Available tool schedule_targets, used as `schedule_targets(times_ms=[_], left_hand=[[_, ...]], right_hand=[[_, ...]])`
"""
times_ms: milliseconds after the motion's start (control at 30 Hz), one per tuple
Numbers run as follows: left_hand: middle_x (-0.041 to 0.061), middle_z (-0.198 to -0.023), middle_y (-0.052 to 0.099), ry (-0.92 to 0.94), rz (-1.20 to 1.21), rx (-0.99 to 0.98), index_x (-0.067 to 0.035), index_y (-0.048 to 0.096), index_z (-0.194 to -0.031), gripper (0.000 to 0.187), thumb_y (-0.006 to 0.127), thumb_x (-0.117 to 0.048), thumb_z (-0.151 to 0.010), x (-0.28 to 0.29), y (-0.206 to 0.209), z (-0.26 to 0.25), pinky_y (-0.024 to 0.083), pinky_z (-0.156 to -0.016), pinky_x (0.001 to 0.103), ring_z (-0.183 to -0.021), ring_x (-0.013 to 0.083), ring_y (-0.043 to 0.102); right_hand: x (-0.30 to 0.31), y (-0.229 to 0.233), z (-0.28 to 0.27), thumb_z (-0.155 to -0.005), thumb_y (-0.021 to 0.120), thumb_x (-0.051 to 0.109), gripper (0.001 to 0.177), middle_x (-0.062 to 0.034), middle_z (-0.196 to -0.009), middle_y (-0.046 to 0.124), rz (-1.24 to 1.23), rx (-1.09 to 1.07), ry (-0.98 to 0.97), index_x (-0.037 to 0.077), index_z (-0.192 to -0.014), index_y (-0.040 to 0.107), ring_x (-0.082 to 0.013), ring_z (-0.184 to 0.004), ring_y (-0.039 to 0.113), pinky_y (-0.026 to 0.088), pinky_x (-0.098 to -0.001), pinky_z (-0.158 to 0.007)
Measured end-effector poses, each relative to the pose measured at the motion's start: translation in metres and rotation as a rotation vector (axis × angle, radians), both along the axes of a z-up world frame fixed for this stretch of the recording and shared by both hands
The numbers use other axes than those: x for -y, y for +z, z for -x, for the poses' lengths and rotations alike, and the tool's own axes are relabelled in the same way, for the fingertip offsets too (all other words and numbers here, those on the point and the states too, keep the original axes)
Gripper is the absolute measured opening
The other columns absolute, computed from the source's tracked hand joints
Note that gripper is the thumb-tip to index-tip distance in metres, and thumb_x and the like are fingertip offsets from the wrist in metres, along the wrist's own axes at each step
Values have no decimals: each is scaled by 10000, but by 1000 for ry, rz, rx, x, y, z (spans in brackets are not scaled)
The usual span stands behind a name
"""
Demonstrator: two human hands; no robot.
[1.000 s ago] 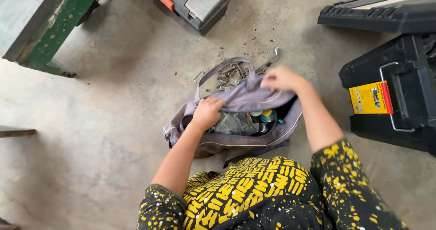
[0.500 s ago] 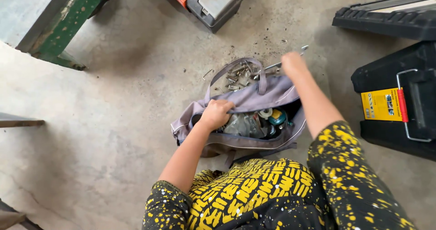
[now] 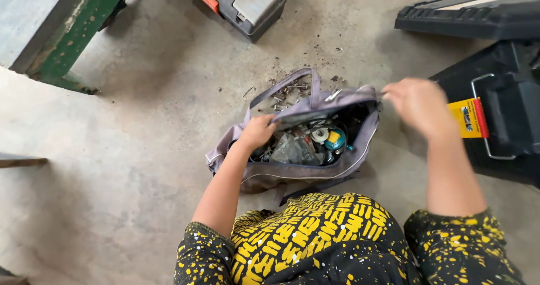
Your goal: Organizing various mechanical and electrical tools inside and around a gray tool bag on the floor.
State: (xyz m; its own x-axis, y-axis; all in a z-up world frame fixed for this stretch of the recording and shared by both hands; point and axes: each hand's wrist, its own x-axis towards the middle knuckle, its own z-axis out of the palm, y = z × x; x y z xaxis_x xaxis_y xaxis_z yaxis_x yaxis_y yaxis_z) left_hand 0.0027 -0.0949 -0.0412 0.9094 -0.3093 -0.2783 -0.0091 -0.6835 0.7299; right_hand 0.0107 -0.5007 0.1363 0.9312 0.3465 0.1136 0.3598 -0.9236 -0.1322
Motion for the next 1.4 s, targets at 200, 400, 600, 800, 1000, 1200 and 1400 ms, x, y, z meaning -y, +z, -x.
schedule_targets(times_ms=[200,400,600,800,1000,1200,1400], left_hand=[[191,-1046,688,144,36,276,-142,738,-1191,294,637,-200,-922,-7,24,-16,525,-908,469,-1013,401,656],[142,-974,655,-90,-177,292,-117,740,-1042,210,703,-296,-936,0,55,17,519,-825,476,-973,364,651],[90,-941,648,-376,-74,480,-157,769,-1057,245,663,-211,-843,-2,19,46,549,-827,435,-981,319,655],[92,-943,655,-331,-32,386,-98,735,-952,200,678,-287,-918,7,34,64,537,-773,455,-950,329,647],[126,-915,643,-265,22,405,-58,696,-935,196,673,-250,-904,-2,19,62,527,-796,469,-924,364,638],[191,-944,655,5,91,278,-23,680,-945,191,688,-214,-947,-2,23,41,513,-804,496,-924,422,637],[214,-978,717,254,186,360,-60,746,-1015,180,677,-168,-887,5,29,26,543,-828,481,-941,435,676]], right_hand=[[-82,-113,24,-880,654,183,213,-99,-1008,759,-81,-138,334,102,-1035,773,-313,-920,721,566,-442,-802],[-128,-90,0,-853,740,200,241,-119,-932,766,-502,-294,237,44,-1033,778,-261,-841,726,575,-390,-765],[-48,-170,-116,-878,636,38,222,-153,-981,718,-580,-184,-113,55,-1079,729,-266,-911,675,544,-372,-838],[-53,-236,-145,-742,655,-40,309,-266,-1021,702,-152,-177,120,87,-984,799,-462,-971,674,546,-517,-821],[-35,-239,-144,-866,645,86,155,-274,-967,700,-95,-284,-142,76,-918,791,-461,-904,687,550,-518,-782],[-67,-80,-40,-865,659,82,157,-90,-907,694,-179,158,258,139,-949,778,-322,-870,637,544,-446,-792],[-86,-58,27,-823,656,168,178,-61,-817,662,10,-124,186,200,-929,795,-284,-853,672,547,-430,-700]])
